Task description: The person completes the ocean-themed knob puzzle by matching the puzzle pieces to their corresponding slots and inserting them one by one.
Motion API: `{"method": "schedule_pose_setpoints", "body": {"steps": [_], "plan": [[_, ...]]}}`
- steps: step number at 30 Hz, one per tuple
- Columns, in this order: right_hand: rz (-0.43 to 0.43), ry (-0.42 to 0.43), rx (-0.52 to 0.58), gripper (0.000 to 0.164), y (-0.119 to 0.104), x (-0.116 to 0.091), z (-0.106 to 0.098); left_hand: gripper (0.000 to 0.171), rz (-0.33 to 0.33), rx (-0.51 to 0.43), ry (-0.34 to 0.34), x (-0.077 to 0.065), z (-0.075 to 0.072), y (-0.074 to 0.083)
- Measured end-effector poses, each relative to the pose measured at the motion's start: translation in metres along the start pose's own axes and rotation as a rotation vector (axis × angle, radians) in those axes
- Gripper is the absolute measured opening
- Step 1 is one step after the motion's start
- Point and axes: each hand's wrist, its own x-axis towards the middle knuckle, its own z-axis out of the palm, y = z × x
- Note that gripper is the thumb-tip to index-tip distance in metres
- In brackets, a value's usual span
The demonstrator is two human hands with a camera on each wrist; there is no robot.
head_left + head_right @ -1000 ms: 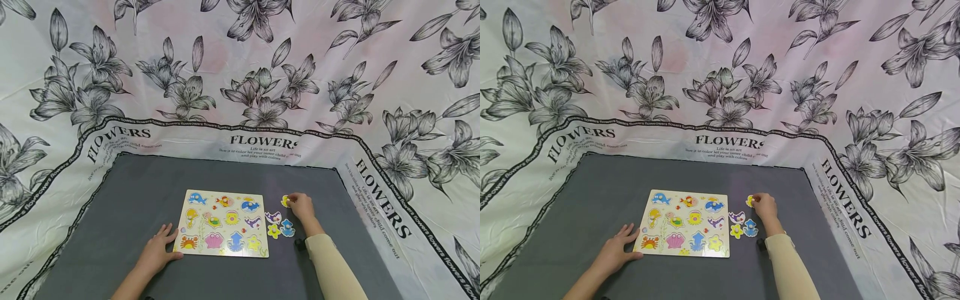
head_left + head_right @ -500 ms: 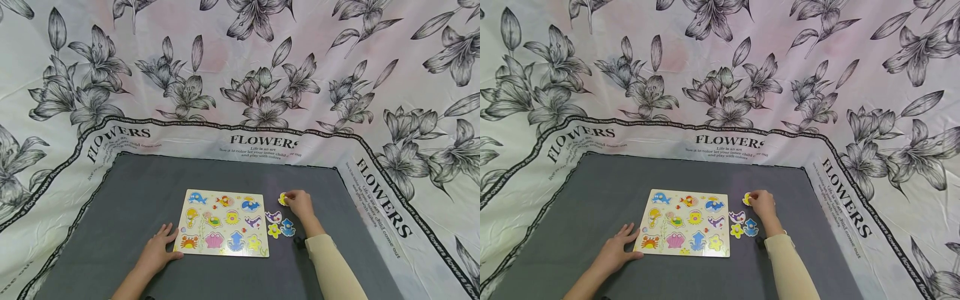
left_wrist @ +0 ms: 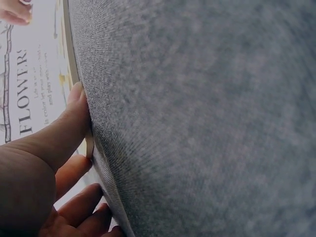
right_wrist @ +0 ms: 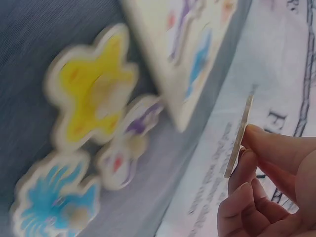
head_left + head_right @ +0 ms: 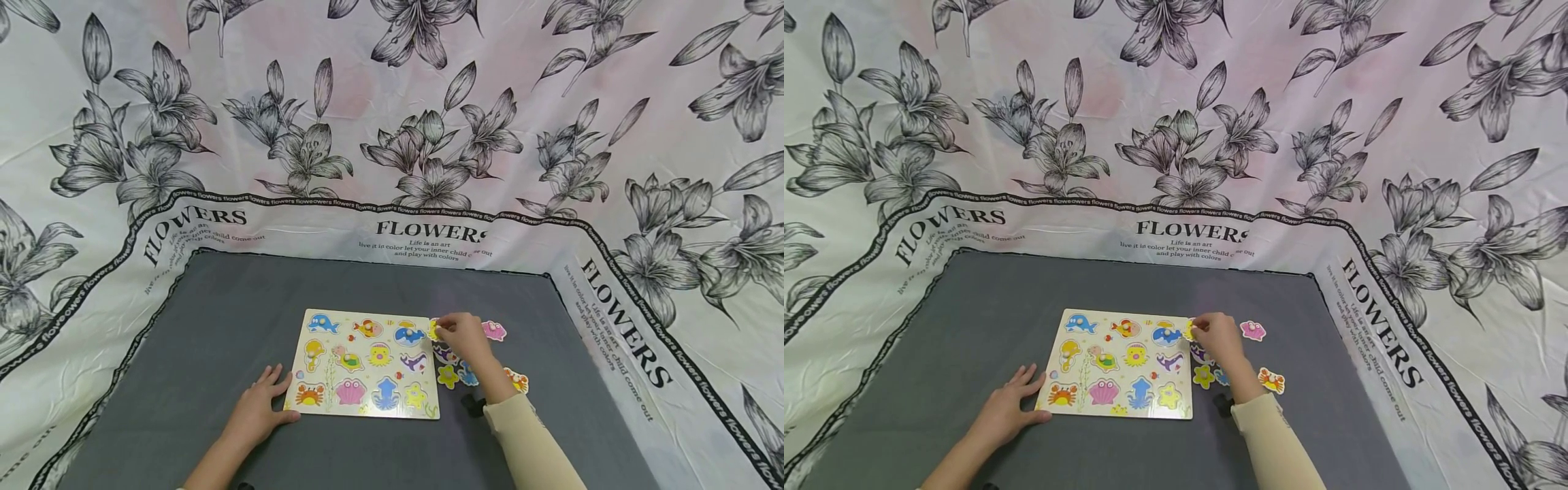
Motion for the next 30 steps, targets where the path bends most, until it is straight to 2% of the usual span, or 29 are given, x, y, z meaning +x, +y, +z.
{"method": "schedule_pose_setpoints", "body": {"steps": [6,11,17,24,30], "plan": [[-0.04,-0.002,0.002,0.011,-0.023,-0.007,0.006,0.091,-0.002,-0.001,-0.001,0.0,0.0,0.0],[-0.069,-0.027,0.013,0.01,-0.032,-0.011,0.016,0.091,-0.001,0.001,-0.002,0.0,0.0,0.0],[-0.103,-0.082,-0.015,0.009,-0.043,-0.014,0.034,0.091,0.0,-0.001,-0.005,0.0,0.0,-0.001],[-0.185,-0.145,-0.015,0.008,-0.054,-0.015,0.053,0.092,-0.013,-0.008,0.0,0.0,0.0,0.0],[-0.194,-0.201,-0.051,0.007,-0.058,-0.013,0.066,0.091,-0.006,-0.011,0.003,-0.001,0.001,-0.001]]}}
